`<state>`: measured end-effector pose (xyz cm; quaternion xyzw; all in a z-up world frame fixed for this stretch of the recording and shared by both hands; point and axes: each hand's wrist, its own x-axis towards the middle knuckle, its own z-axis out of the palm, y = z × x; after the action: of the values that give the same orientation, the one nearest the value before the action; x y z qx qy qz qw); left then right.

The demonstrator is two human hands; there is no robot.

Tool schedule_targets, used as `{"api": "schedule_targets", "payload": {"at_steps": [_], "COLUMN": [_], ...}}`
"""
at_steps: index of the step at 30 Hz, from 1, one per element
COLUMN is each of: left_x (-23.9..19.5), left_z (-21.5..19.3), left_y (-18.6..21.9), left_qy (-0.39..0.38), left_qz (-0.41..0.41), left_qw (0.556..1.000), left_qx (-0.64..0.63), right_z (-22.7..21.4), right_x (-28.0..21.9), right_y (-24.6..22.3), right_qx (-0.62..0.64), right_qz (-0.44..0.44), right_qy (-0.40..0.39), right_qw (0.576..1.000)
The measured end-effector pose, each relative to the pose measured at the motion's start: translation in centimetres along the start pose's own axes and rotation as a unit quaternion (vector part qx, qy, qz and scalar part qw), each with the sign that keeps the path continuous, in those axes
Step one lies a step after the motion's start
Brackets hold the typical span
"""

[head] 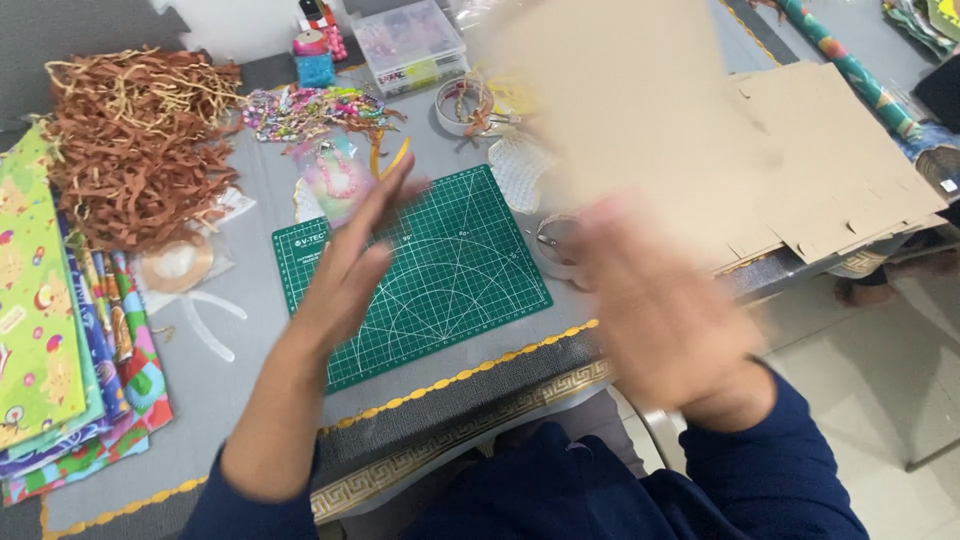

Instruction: The person ties a yellow ribbon around a small blue gift box, then places a beaded bracelet onto a holographic card and inserts it into a clear plastic sleeve. Finally, the person folds a flat cardboard box on a green cutting mat.

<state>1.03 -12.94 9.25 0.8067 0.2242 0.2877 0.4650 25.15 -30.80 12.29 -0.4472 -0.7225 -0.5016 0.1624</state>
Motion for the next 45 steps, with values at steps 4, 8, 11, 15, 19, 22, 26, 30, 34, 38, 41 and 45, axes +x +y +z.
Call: {"api": "schedule_targets", "payload": {"at_steps": [4, 8, 11, 15, 19, 22, 26, 30, 34, 38, 41, 45], "left_x": [-7.3, -11.7, -15.2, -16.9, -16.6, -15.9, -13.9, -13.0, -10.5, -5.6, -0.3, 7.6], "left_z": [2.9, 1.8, -2.0, -6.1, -8.7, -9.8, -11.6, -14.1, -16.8, -20.4, -21.2, -17.2], "left_y": [-1.1, -5.5, -8.9, -8.3, -7.8, -7.3, -5.0, -6.1, -7.9, -10.7, -15.0, -19.1], "left_qy": [0.003, 0.263, 0.252, 0.214, 0.186, 0.141, 0.118, 0.115, 0.116, 0.086, 0.049, 0.004], "left_qz": [0.018, -0.276, -0.261, -0.335, -0.371, -0.376, -0.380, -0.283, -0.218, -0.129, -0.046, -0.140], "left_qw": [0.954, 0.903, 0.924, 0.912, 0.884, 0.856, 0.866, 0.887, 0.879, 0.890, 0.884, 0.868], "left_qx": [-0.299, -0.197, -0.122, 0.099, 0.215, 0.324, 0.302, 0.345, 0.407, 0.429, 0.462, 0.477], "right_z": [-0.4, 0.1, 4.2, 9.4, 9.8, 10.8, 10.9, 9.1, 8.8, 9.1, 9.0, 8.8], "right_x": [4.3, 1.1, -1.9, -3.9, -7.6, -9.9, -9.7, -7.7, -7.0, -6.2, -5.5, -5.4], "right_y": [-8.9, -12.2, -11.2, -4.5, -2.4, -3.7, -4.5, -5.2, -6.3, -7.7, -8.3, -9.9], "right_qx": [0.199, 0.449, 0.495, 0.296, 0.329, 0.314, 0.312, 0.410, 0.417, 0.448, 0.474, 0.502], "right_qz": [0.012, -0.058, -0.037, -0.012, -0.010, 0.012, -0.007, -0.027, -0.044, -0.041, -0.044, -0.046], "right_qy": [0.140, 0.007, -0.061, -0.187, -0.301, -0.310, -0.225, -0.129, -0.215, -0.223, -0.217, -0.234], "right_qw": [0.970, 0.892, 0.866, 0.937, 0.895, 0.897, 0.923, 0.902, 0.882, 0.865, 0.852, 0.831]}}
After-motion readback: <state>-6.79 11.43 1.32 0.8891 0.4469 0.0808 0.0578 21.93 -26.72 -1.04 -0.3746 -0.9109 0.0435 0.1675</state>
